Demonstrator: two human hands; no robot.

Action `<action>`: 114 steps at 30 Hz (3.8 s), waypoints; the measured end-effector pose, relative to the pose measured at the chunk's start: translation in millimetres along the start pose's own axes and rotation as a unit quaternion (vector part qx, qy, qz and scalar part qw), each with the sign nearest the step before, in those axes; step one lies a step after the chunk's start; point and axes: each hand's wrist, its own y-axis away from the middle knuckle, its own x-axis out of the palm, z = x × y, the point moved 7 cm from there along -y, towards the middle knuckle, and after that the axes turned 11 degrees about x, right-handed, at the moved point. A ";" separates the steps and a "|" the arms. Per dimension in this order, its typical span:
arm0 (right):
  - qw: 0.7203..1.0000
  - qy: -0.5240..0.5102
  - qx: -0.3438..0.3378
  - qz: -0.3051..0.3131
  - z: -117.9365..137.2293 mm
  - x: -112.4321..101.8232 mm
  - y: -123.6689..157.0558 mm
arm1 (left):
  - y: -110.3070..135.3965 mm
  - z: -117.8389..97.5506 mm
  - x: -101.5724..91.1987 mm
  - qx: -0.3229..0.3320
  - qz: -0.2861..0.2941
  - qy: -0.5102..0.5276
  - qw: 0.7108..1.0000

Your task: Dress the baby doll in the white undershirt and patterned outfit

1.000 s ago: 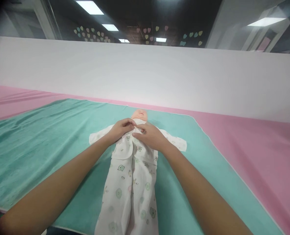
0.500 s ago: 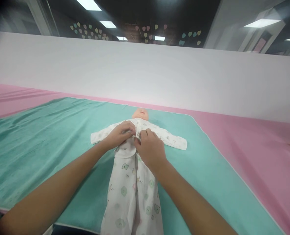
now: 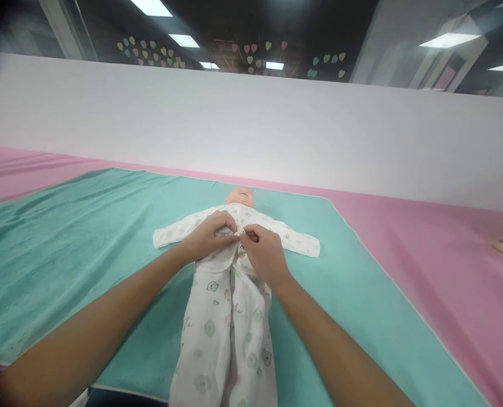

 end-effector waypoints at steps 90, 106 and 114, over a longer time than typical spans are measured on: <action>0.995 -0.073 -0.047 0.050 -4.7 3.4 -4.7 | 0.3 -6.2 2.3 -0.026 -0.017 -0.008 0.999; 0.998 -0.035 -0.042 0.014 -5.2 3.6 -3.6 | 7.4 8.8 1.4 -0.111 -0.022 0.149 0.982; 0.998 -0.049 -0.016 0.035 -8.2 3.8 -5.1 | 7.3 9.1 0.9 -0.113 -0.017 0.118 0.986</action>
